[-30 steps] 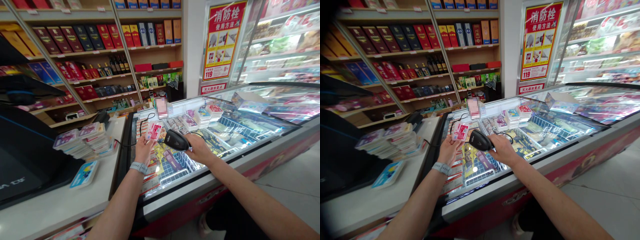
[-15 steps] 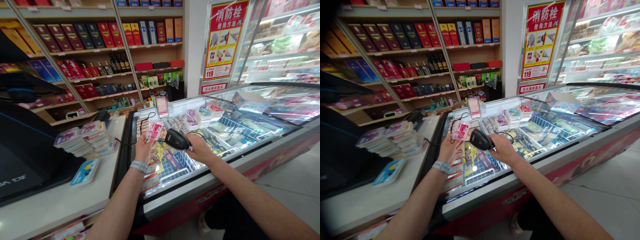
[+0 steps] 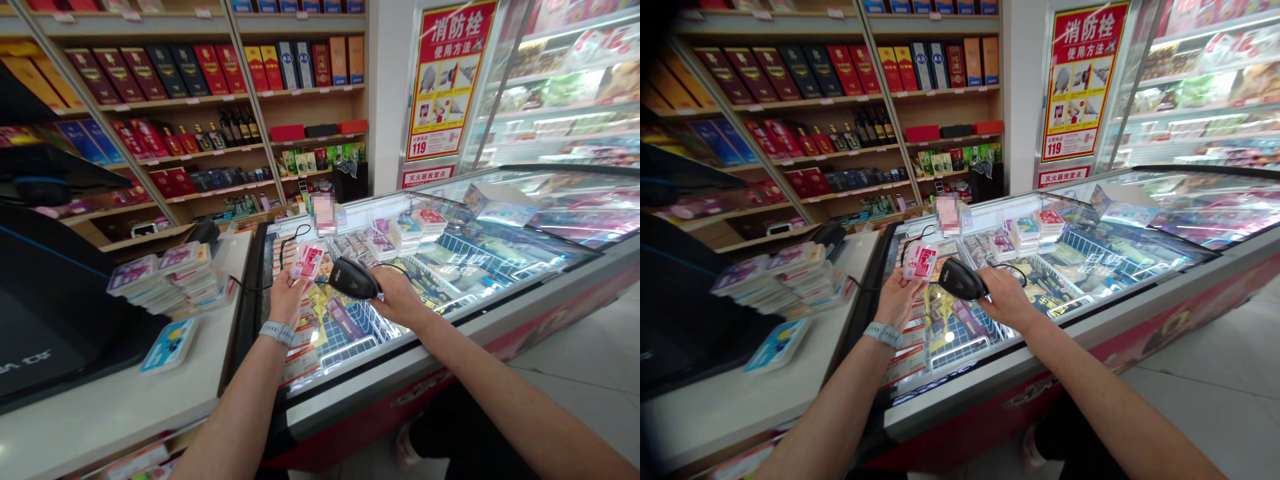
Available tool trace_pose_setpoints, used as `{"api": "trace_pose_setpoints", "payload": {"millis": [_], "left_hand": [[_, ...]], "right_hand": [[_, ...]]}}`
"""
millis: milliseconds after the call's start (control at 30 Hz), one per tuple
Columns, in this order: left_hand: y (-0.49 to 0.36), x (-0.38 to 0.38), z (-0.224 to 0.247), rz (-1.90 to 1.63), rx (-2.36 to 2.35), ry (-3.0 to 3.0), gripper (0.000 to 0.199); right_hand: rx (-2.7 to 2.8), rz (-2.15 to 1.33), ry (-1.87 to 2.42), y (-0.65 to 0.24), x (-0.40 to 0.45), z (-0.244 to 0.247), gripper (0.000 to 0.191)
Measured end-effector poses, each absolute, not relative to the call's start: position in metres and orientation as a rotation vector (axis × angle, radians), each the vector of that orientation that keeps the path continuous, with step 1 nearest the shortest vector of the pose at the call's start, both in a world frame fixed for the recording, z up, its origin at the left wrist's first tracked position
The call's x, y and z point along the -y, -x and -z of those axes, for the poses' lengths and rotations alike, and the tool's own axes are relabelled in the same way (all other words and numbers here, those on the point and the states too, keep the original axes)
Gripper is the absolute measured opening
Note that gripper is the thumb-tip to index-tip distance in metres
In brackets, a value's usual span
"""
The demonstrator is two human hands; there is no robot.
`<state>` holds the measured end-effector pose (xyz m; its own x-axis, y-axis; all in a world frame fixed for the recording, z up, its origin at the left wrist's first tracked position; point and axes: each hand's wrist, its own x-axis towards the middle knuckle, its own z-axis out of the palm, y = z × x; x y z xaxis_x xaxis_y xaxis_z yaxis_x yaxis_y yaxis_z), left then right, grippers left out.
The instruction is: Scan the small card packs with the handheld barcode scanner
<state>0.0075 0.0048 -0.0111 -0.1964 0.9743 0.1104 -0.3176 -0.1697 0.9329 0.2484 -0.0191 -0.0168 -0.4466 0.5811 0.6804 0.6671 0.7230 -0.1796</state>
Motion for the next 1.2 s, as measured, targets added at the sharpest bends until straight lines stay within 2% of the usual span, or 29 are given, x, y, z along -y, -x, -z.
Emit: {"api": "trace_pose_setpoints", "payload": {"millis": [867, 1200], "left_hand": [[-0.0057, -0.0054, 0.0135, -1.601, -0.993, -0.953, 0.035], [-0.0117, -0.0100, 0.0141, -1.564, -1.131, -1.111, 0.037]], "right_hand": [[2.169, 0.144, 0.910, -0.2475, 0.0207, 0.0133, 0.030], [2.034, 0.196, 0.827, -0.2475, 0.0234, 0.0101, 0.033]]}}
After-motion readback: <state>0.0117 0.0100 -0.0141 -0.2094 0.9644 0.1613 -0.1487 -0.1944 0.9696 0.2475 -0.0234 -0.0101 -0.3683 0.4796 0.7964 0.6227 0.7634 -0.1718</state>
